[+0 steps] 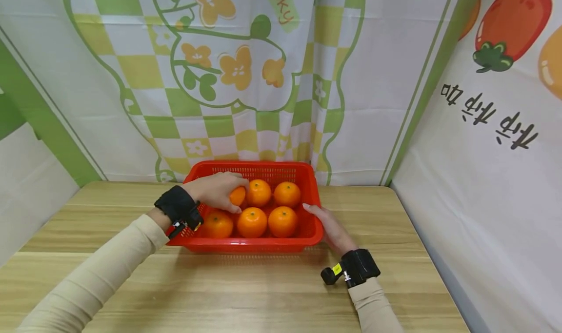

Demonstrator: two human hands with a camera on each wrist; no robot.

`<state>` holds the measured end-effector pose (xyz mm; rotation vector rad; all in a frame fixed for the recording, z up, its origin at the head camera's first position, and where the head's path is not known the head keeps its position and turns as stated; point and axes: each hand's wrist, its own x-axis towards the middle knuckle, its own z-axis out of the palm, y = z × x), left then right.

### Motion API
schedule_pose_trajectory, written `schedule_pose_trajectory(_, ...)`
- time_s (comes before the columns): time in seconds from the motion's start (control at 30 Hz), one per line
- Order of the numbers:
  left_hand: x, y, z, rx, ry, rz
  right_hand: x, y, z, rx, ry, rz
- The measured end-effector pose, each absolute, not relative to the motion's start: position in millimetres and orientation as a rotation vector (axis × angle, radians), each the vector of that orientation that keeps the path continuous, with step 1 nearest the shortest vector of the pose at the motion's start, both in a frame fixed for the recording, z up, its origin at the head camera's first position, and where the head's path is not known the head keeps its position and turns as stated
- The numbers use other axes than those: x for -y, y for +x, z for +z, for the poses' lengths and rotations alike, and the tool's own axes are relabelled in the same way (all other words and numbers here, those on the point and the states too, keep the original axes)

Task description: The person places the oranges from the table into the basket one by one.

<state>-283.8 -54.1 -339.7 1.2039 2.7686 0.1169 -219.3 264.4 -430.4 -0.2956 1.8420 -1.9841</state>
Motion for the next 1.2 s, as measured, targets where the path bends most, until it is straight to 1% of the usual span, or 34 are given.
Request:
schedule_pose_trajectory(0.4,53,-286,-349,-2.721,1.18,0.051,-264,-219,-434,-1.832,-0.333,-1.984)
schedule_pose_trajectory(0.6,51,-287,-350,-2.71,1.244,0.069,-264,-220,-433,-1.804,-0.327,-2.001)
schedule_pose_trajectory(0.93,45,-288,-352,-2.695,1.131,-0.002,-263,-224,-432,-1.804,-0.349,-1.994)
schedule_pose_trajectory(1.2,39,-285,-353,-2.65,1.167,-0.037,-265,-223,-433,-1.821,-0.343,-1.994)
